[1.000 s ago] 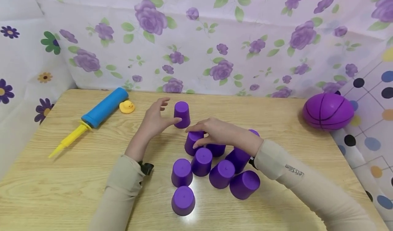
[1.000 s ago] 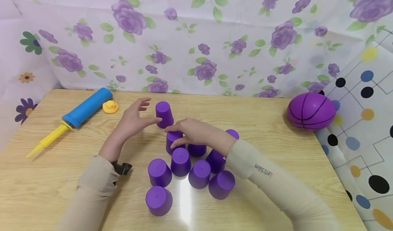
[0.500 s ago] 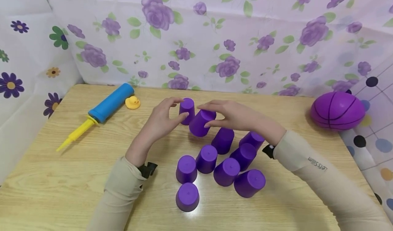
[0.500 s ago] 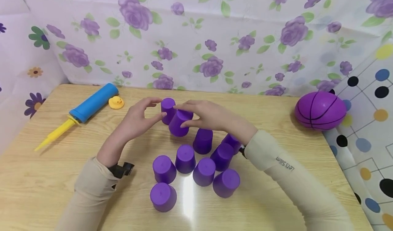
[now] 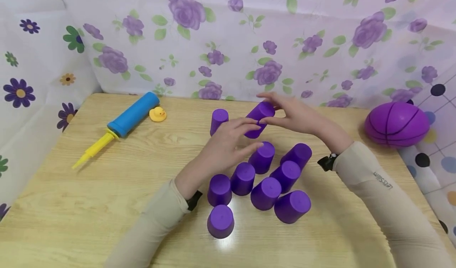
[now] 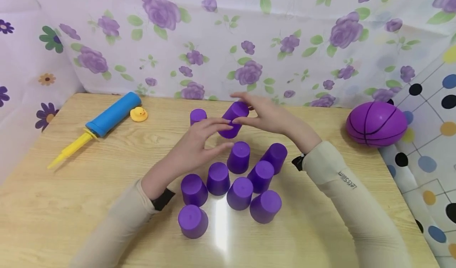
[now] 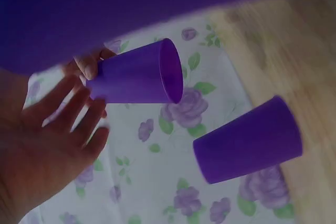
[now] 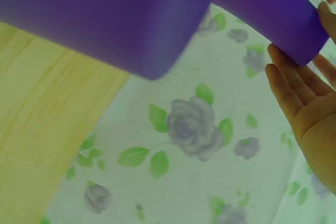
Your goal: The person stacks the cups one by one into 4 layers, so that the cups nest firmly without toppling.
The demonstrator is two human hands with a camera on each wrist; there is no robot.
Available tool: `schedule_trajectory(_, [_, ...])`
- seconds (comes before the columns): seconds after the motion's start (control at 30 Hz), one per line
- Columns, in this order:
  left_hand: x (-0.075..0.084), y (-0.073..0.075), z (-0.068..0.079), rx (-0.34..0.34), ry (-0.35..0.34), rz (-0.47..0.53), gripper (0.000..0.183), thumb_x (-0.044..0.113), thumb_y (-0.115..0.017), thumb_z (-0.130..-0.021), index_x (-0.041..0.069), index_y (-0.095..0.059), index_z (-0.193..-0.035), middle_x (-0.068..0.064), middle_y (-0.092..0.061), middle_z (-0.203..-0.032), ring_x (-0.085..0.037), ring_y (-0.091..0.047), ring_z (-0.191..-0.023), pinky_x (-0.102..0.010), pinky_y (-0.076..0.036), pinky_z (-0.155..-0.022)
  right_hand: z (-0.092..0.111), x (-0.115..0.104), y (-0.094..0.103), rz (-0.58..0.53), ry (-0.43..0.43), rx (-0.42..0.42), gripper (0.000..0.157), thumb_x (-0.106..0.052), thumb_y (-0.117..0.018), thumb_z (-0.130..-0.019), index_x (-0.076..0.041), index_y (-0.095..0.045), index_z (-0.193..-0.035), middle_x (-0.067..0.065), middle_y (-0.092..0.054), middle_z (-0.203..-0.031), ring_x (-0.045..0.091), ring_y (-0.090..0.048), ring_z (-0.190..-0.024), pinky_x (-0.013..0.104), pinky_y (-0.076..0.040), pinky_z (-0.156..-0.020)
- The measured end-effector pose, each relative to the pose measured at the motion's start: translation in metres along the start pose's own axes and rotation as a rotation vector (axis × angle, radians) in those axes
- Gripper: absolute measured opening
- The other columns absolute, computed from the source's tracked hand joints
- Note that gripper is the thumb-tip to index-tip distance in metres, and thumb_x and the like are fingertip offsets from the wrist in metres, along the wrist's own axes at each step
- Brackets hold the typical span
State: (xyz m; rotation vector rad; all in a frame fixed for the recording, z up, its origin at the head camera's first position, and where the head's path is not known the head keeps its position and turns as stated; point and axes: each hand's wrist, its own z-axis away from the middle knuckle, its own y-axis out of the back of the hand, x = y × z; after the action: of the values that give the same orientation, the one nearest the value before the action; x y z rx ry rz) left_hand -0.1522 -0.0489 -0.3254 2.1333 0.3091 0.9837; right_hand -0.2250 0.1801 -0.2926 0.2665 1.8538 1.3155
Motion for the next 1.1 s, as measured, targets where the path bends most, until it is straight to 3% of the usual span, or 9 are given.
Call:
schedule_trajectory(0.1, [0.0, -0.004, -0.005, -0.18, 0.021, -0.014, 0.053, 0.04, -0.06, -0.09, 0.009, -0.052, -0.133, -0.005, -0.047, -0.139, -0.017, -0.04, -0.131, -0.029, -0.03, -0.11, -0.003, 0.008, 0.0, -0.031, -0.025, 0.028, 0.068, -0.035, -0.065, -0.087, -0.018, -0.03, -0.143, 0.007, -0.062, -0.118, 0.021, -0.059, -0.108, 0.043, -0.048, -0.092])
schedule_trajectory(0.17, [-0.002, -0.008, -0.008, -0.263, 0.024, -0.003, 0.054, 0.04, -0.057, -0.092, 0.011, -0.048, -0.136, -0.005, -0.043, -0.143, -0.017, -0.036, -0.134, -0.03, -0.028, -0.111, -0.004, 0.015, -0.002, -0.045, -0.026, 0.041, 0.069, -0.034, -0.066, -0.086, -0.018, -0.029, -0.143, 0.009, -0.062, -0.118, 0.022, -0.06, -0.107, 0.044, -0.047, -0.094])
schedule_trajectory(0.43, [-0.008, -0.026, -0.004, -0.407, 0.038, 0.102, 0.049, 0.033, -0.055, -0.094, 0.015, -0.045, -0.139, -0.004, -0.038, -0.147, -0.017, -0.029, -0.138, -0.032, -0.026, -0.112, -0.01, 0.034, -0.005, -0.078, -0.055, 0.043, 0.065, -0.032, -0.069, -0.085, -0.013, -0.038, -0.138, 0.012, -0.06, -0.12, 0.029, -0.056, -0.114, 0.044, -0.046, -0.095])
schedule_trajectory(0.6, [-0.012, -0.03, -0.003, -0.487, 0.048, 0.074, 0.05, 0.032, -0.053, -0.095, 0.019, -0.041, -0.142, -0.007, -0.028, -0.151, -0.019, -0.023, -0.14, -0.035, -0.023, -0.113, -0.022, 0.039, 0.0, -0.039, -0.066, 0.028, 0.056, -0.033, -0.073, -0.081, -0.008, -0.05, -0.126, 0.009, -0.062, -0.116, 0.025, -0.058, -0.11, 0.041, -0.045, -0.097])
schedule_trajectory(0.8, [-0.011, -0.032, 0.0, -0.473, 0.059, 0.017, 0.05, 0.032, -0.052, -0.096, 0.019, -0.04, -0.143, -0.005, -0.022, -0.154, -0.022, -0.021, -0.141, -0.04, -0.022, -0.114, -0.034, 0.041, 0.002, -0.014, -0.073, -0.048, 0.056, -0.038, -0.073, -0.08, -0.009, -0.053, -0.123, 0.006, -0.063, -0.113, 0.021, -0.06, -0.107, 0.041, -0.047, -0.095])
schedule_trajectory(0.97, [-0.003, -0.037, 0.0, -0.426, 0.038, -0.052, 0.05, 0.03, -0.055, -0.094, 0.013, -0.044, -0.14, -0.005, -0.032, -0.15, -0.02, -0.028, -0.138, -0.043, -0.028, -0.111, -0.036, 0.048, -0.003, -0.042, -0.05, -0.079, 0.054, -0.03, -0.074, -0.081, -0.005, -0.053, -0.124, 0.009, -0.063, -0.115, 0.022, -0.06, -0.105, 0.039, -0.048, -0.094])
schedule_trajectory(1.1, [0.001, -0.039, 0.001, -0.392, 0.084, -0.106, 0.05, 0.032, -0.059, -0.092, 0.015, -0.046, -0.138, -0.002, -0.043, -0.142, -0.019, -0.04, -0.131, -0.043, -0.035, -0.105, -0.036, 0.055, -0.01, -0.08, -0.047, -0.078, 0.051, -0.023, -0.074, -0.08, -0.006, -0.054, -0.124, 0.009, -0.063, -0.116, 0.022, -0.061, -0.104, 0.038, -0.049, -0.092])
